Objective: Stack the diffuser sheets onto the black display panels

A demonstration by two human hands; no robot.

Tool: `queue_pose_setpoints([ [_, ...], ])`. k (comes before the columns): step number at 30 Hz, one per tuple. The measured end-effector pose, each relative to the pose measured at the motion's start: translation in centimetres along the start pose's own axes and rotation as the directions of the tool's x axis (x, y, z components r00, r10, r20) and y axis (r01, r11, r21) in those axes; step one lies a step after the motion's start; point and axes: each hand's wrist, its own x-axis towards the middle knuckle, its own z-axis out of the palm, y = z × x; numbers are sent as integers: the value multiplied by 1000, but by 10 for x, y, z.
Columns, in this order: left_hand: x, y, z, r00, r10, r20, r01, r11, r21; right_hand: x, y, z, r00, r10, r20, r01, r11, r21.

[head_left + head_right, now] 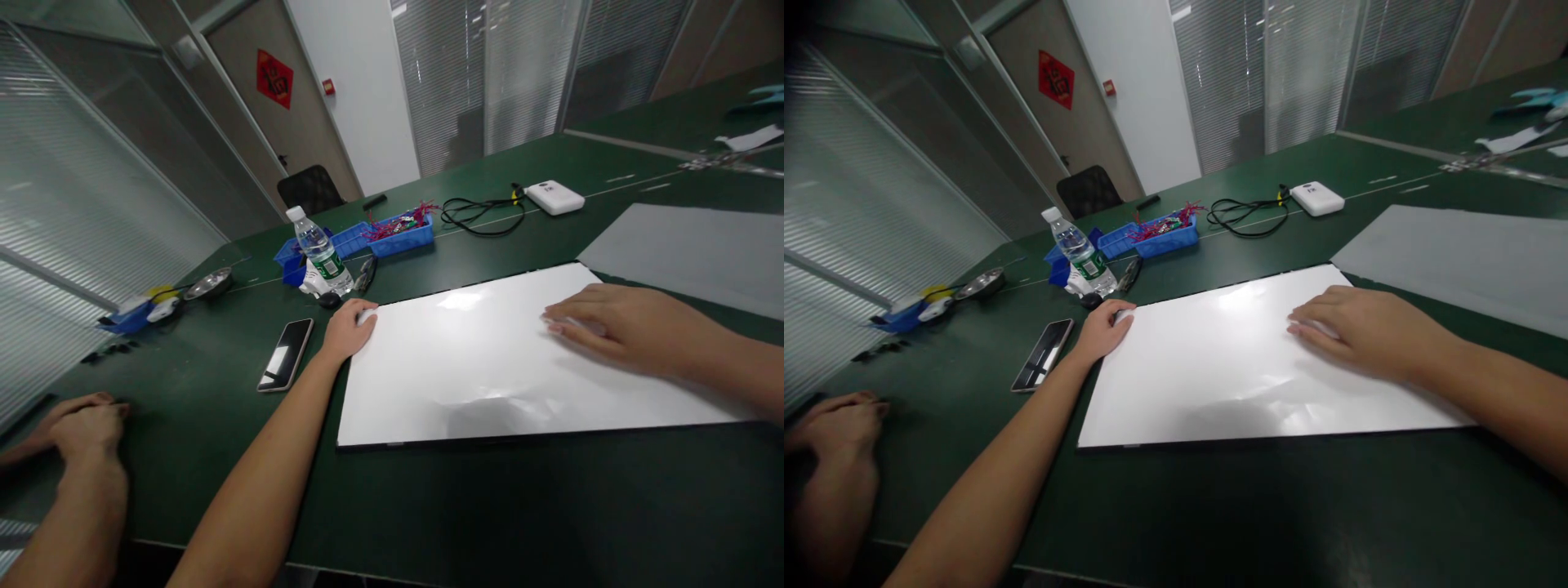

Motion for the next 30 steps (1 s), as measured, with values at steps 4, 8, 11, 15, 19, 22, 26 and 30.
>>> queue_pose_setpoints([
  [4, 1, -2, 0, 1000, 4, -3, -4, 1000, -15, 2, 4, -6, 1000, 4, -4, -4, 996, 85],
  [8, 3, -6, 3, 1000, -21, -10, 21, 999, -28, 2, 17, -3, 994, 85, -68, -81, 995, 60],
  [11, 3, -8, 5, 999, -41, -19, 41, 999, -35, 2, 36, 8, 987, 101, -121, -108, 993, -51],
  [15, 3, -9, 5, 999, -41, -31, 40, 999, -37, 1, 58, 27, 989, 104, -103, -116, 986, -116],
  [19, 2, -7, 5, 999, -26, -38, 25, 999, -33, 0, 61, 35, 986, 159, -59, -163, 983, -80],
  [22, 1, -5, 4, 999, -11, -31, 10, 1000, -27, -1, 56, 33, 985, 164, -49, -167, 984, -54],
  [26, 1, -3, 3, 1000, -10, -29, 9, 1000, -23, 0, 49, 27, 985, 170, -35, -172, 984, -47],
  [30, 1, -2, 2, 999, -23, -39, 22, 1000, -17, 0, 43, 19, 982, 180, -49, -181, 983, -3],
])
